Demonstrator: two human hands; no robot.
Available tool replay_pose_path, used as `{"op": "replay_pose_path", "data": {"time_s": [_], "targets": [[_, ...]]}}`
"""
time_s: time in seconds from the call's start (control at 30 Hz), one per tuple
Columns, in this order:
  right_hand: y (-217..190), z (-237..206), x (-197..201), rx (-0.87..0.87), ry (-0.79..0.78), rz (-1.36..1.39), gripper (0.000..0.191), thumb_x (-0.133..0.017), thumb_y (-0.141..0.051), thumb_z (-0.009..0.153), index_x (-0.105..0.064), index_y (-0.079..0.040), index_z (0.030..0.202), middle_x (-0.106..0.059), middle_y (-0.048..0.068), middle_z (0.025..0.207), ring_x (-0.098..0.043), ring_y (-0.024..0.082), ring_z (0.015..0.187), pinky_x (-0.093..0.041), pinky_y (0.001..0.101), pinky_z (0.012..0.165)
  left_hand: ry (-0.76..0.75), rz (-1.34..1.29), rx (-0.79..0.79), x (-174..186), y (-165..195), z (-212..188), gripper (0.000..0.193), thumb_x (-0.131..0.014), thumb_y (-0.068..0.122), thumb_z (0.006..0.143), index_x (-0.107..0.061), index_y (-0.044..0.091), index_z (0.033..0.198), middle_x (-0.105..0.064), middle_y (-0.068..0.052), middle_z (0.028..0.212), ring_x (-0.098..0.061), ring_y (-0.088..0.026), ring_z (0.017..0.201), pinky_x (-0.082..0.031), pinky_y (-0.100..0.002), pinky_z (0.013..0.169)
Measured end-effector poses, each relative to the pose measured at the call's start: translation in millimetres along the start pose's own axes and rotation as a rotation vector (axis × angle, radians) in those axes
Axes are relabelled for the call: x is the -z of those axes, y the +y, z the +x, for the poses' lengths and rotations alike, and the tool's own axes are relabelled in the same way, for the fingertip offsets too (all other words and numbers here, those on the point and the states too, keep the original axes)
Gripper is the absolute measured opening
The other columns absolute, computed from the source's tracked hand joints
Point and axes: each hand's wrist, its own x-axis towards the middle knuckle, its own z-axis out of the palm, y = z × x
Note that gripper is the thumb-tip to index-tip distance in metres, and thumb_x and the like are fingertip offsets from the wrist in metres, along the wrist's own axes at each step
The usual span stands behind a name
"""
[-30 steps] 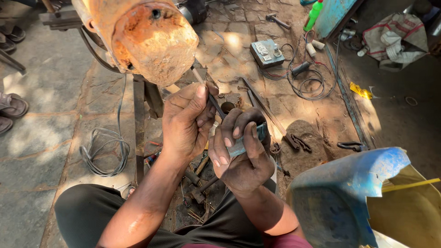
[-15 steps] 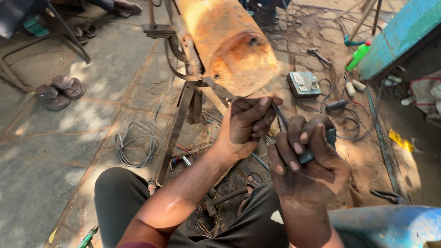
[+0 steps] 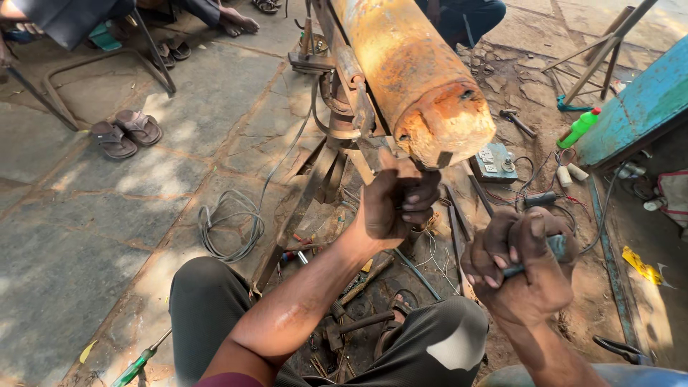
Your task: The person uses a chisel and hammer to remove a metal ring from a large rusty cylinder, then inserts a circular metal component into the cylinder's opening.
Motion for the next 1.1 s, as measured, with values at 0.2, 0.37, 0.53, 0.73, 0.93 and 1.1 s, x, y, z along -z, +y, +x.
{"op": "replay_pose_path", "data": {"time_s": [0.2,0.37,0.53,0.73,0.93,1.1], "targets": [[-1.6,2.5,-5.5,0.100,0.115,-0.233,0.023,-0.061,-0.018,0.108,-0.051,-0.008,0.090,-0.040,0.008,0.062,-0.041,0.013,0.045,-0.036,0.0302,0.037,0.248,0.115,0.285,-40.2,32.7,15.2,0.056,-0.055,0.076,0.088,-0.057,0.020,0.095,-0.028,0.011,0.059,-0.024,-0.002,0.047,-0.016,-0.019,0.041],[-2.1,3.9,-9.7,0.106,0.057,-0.312,0.034,-0.063,-0.017,0.113,-0.052,-0.005,0.084,-0.043,0.010,0.060,-0.043,0.013,0.046,-0.035,0.0303,0.044,0.424,0.184,0.244,-58.5,32.0,19.9,0.056,-0.060,0.076,0.090,-0.048,0.022,0.078,-0.026,0.013,0.057,-0.023,-0.001,0.044,-0.016,-0.020,0.040],[-35.9,40.8,-4.4,0.488,-0.676,-1.458,0.034,-0.065,-0.030,0.100,-0.049,-0.003,0.088,-0.058,0.013,0.068,-0.061,0.027,0.052,-0.048,0.0416,0.046,0.394,0.233,0.194,-54.3,29.9,19.0,0.053,-0.061,0.074,0.089,-0.043,0.025,0.076,-0.025,0.014,0.057,-0.021,-0.001,0.043,-0.015,-0.020,0.039],[-73.2,51.8,-7.7,-0.124,-0.874,-1.964,0.038,-0.078,-0.042,0.083,-0.063,-0.010,0.095,-0.065,0.008,0.073,-0.066,0.033,0.067,-0.054,0.0455,0.060,0.362,0.146,0.139,-51.3,21.3,20.0,0.056,-0.063,0.073,0.086,-0.056,0.022,0.107,-0.024,0.015,0.057,-0.023,0.000,0.044,-0.017,-0.018,0.040],[-30.7,-13.9,-20.5,0.266,0.051,-1.148,0.047,-0.069,-0.028,0.099,-0.046,0.009,0.115,-0.054,0.020,0.126,-0.055,0.031,0.115,-0.046,0.0458,0.101,0.410,0.101,0.105,-54.2,17.4,21.6,0.074,-0.065,0.071,0.083,-0.052,0.016,0.132,-0.027,0.014,0.063,-0.025,0.000,0.046,-0.019,-0.018,0.043],[-16.5,-32.2,-13.4,-0.126,0.319,-0.510,0.037,-0.072,-0.028,0.101,-0.063,0.003,0.120,-0.060,0.018,0.136,-0.058,0.027,0.124,-0.045,0.0449,0.111,0.438,0.096,0.110,-56.0,17.9,23.1,0.085,-0.068,0.074,0.081,-0.050,0.011,0.136,-0.028,0.014,0.062,-0.025,0.000,0.045,-0.019,-0.018,0.040]]}}
